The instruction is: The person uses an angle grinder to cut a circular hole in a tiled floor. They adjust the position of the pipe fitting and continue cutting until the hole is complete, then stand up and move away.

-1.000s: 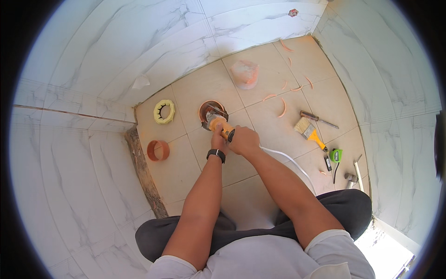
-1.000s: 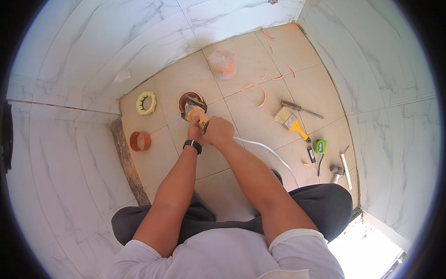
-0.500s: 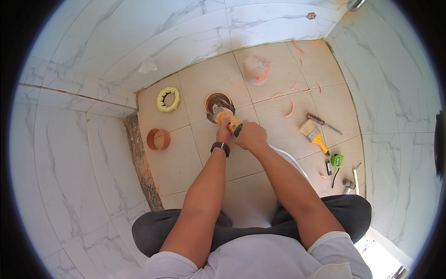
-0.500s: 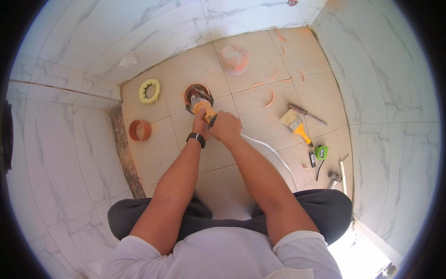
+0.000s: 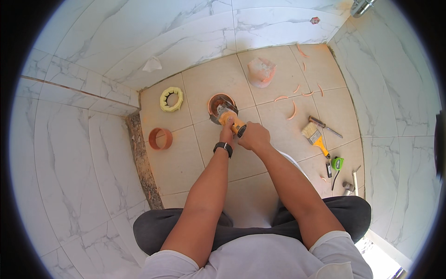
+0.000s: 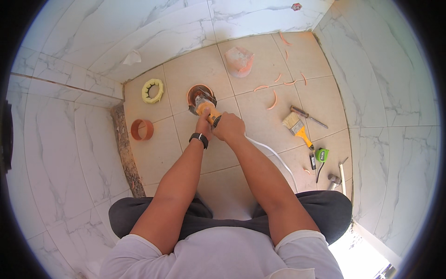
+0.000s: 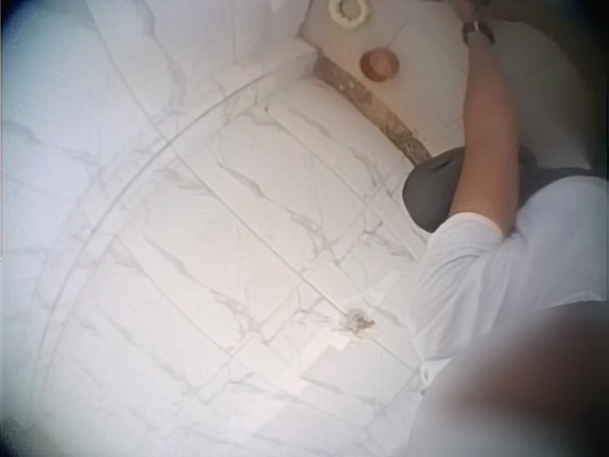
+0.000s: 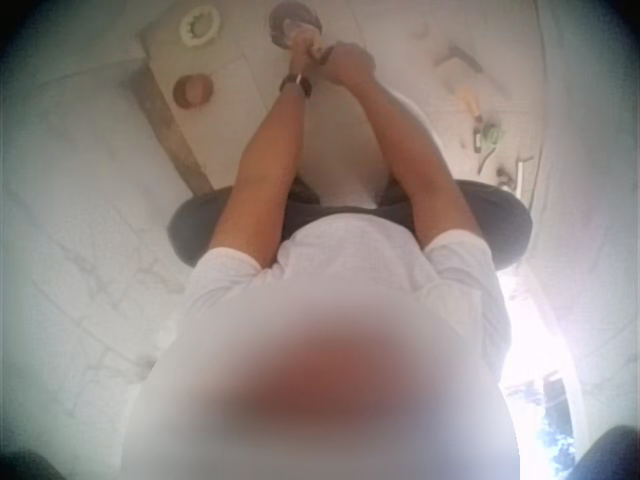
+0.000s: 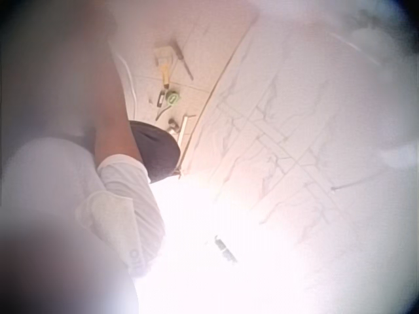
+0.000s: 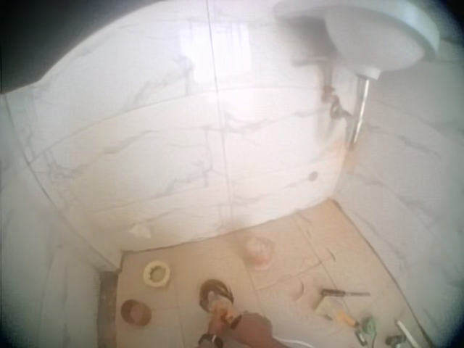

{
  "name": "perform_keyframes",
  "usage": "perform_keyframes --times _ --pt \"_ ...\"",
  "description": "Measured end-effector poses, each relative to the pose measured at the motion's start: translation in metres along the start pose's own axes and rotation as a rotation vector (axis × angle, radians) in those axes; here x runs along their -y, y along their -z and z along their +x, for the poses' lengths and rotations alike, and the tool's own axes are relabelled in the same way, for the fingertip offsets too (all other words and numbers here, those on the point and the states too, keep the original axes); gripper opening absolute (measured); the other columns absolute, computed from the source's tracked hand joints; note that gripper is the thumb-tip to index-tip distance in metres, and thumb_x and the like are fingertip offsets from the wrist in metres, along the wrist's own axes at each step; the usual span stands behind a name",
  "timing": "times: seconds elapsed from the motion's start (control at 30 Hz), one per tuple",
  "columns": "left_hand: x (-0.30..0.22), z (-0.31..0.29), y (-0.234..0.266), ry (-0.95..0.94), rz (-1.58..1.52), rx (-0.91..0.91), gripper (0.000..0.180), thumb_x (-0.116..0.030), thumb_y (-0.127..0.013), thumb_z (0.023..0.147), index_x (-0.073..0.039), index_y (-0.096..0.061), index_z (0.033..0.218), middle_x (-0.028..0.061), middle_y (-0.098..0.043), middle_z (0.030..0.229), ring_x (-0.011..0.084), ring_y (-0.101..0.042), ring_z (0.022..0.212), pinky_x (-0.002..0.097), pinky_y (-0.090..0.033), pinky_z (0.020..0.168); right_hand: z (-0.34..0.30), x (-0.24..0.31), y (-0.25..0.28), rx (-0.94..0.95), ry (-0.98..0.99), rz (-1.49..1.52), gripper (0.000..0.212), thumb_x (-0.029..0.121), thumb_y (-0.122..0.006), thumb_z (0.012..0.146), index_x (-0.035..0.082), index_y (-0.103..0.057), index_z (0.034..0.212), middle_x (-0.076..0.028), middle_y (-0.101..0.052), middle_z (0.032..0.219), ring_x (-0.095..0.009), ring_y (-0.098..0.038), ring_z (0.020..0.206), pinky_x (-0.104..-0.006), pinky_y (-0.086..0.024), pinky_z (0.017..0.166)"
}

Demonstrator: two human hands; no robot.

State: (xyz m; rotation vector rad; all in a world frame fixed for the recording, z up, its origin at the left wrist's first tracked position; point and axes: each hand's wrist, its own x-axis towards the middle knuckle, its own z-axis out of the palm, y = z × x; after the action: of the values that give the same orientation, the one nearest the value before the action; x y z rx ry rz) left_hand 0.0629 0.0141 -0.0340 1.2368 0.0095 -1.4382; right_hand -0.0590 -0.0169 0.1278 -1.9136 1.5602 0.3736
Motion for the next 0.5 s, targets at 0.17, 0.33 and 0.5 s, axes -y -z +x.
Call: perform_keyframes --times 0.17,0.33,0.5 --pt "-0.001 -0.005 -0.003 0.004 -0.007 -0.017 0.046 -0.04 -0.062 0.099 -0.008 -0.052 0.132 0.0062 -0.062 0.117 0.021 -0.062 0.108 0.0368 -0.049 0.098 -0.001 0.001 0.002 0.014 0.012 -0.001 0.052 0.048 -0.074 0.079 0.005 -0.069 0.109 -0.015 -0.074 0.103 -0.03 -0.073 0.098 -0.0406 -0.058 0.083" --pt "0.004 -0.001 0.003 0.003 -0.03 -0.014 0.047 -0.041 -0.062 0.099 -0.009 -0.053 0.132 0.0059 -0.063 0.116 0.0211 -0.062 0.107 0.0373 -0.05 0.096 -0.002 0.0 0.002 0.018 0.02 -0.001 0.051 0.046 -0.075 0.078 0.005 -0.068 0.108 -0.015 -0.074 0.103 -0.03 -0.073 0.097 -0.0406 -0.059 0.083" --pt "0.007 0.006 0.009 -0.008 -0.055 0.028 0.046 -0.042 -0.062 0.099 -0.01 -0.053 0.131 0.0065 -0.063 0.115 0.0219 -0.063 0.106 0.0384 -0.051 0.095 -0.004 0.002 -0.005 -0.015 0.003 0.022 0.049 0.044 -0.076 0.078 0.005 -0.067 0.107 -0.016 -0.074 0.102 -0.031 -0.073 0.097 -0.0407 -0.059 0.083"
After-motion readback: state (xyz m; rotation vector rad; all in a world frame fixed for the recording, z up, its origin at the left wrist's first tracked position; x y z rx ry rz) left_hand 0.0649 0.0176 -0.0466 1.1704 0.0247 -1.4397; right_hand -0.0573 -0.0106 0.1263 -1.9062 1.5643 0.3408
